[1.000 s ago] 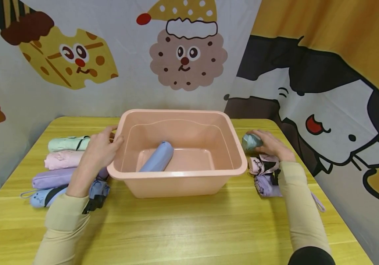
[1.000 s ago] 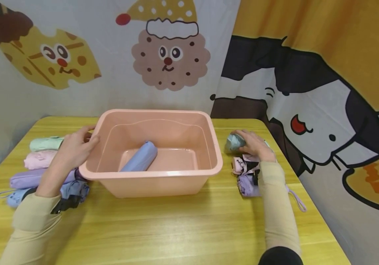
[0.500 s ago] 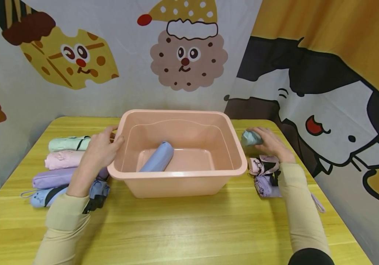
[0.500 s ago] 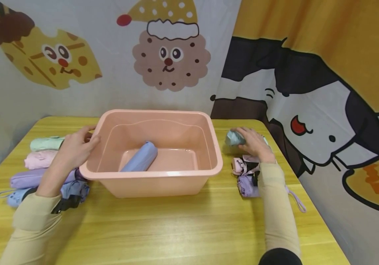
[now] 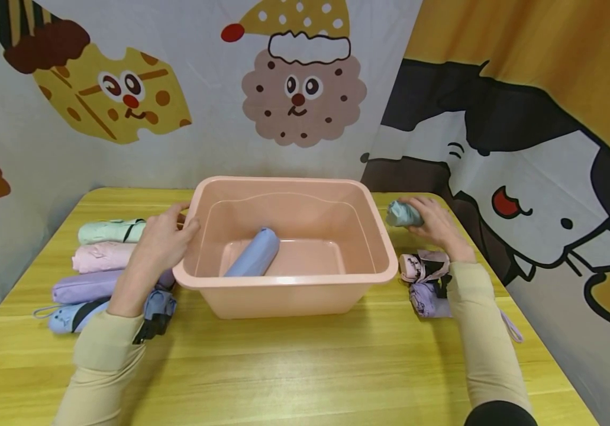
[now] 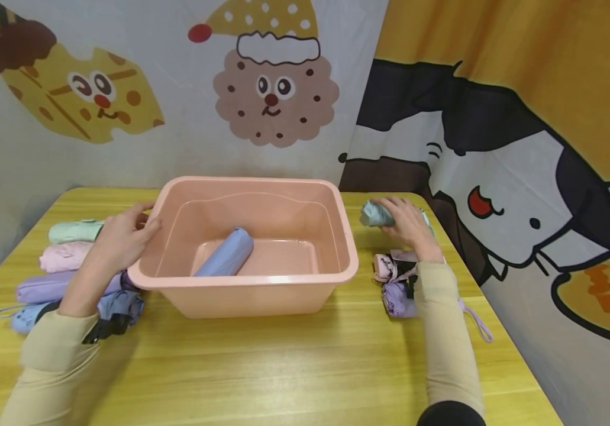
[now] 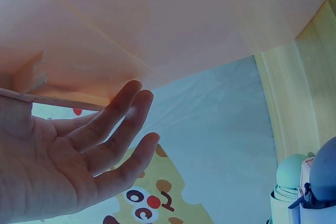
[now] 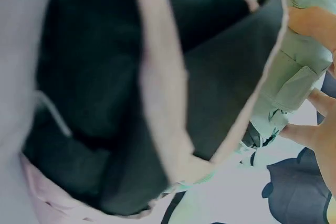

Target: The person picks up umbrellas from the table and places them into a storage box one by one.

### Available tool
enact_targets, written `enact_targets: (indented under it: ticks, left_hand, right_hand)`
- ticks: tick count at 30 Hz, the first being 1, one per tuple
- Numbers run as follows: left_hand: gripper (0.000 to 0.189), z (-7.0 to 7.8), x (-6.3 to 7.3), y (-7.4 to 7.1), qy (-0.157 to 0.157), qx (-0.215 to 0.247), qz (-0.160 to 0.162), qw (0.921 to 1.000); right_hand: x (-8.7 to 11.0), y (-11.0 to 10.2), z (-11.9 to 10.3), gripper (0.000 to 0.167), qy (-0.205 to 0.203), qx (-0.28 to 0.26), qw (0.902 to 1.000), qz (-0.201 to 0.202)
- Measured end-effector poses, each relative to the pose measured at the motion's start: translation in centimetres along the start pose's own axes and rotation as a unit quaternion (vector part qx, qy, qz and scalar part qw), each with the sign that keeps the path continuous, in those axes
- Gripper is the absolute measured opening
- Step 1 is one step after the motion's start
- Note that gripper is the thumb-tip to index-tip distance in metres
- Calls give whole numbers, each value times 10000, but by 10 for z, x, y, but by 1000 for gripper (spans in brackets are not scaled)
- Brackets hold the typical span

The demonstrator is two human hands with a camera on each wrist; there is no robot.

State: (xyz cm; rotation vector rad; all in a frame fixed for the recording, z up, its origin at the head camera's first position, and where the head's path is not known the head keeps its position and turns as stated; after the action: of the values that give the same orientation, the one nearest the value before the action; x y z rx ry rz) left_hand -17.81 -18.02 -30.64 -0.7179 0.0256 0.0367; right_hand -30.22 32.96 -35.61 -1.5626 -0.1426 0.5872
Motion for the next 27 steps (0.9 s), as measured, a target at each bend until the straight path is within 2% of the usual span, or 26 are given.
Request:
enact_targets:
  ticks: [3,10,19,27]
  left_hand:
    - [58,0,0,0,-22,-6,-1,10000]
    - [58,0,0,0,-27,3,1,10000]
    - [59,-1,0,0,5,30,-40,10000]
    - [58,0,0,0,39,30,-12,10000]
  right_hand:
    - [-2,-4,-2,68,-66,84,9997,224]
    - [-5,-18,-13,67,151,260,9988,395]
    - [-10,-33,-25,68,11,318,9951,932]
    - [-17,-56,-44,68,-248,499,9899,1302]
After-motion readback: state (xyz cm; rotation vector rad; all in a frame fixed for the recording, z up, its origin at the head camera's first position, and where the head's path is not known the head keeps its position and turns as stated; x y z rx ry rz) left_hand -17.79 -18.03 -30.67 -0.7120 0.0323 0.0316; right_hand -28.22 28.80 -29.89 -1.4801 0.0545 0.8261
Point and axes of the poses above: each hand's wrist, its own x-axis away from the middle knuckle, its own y-axis out of the palm, z = x × y, the point moved 2 cm from there along -x, towards the middle knuckle, and after that the axes turned 11 degrees about x, right-handed, at the moved point
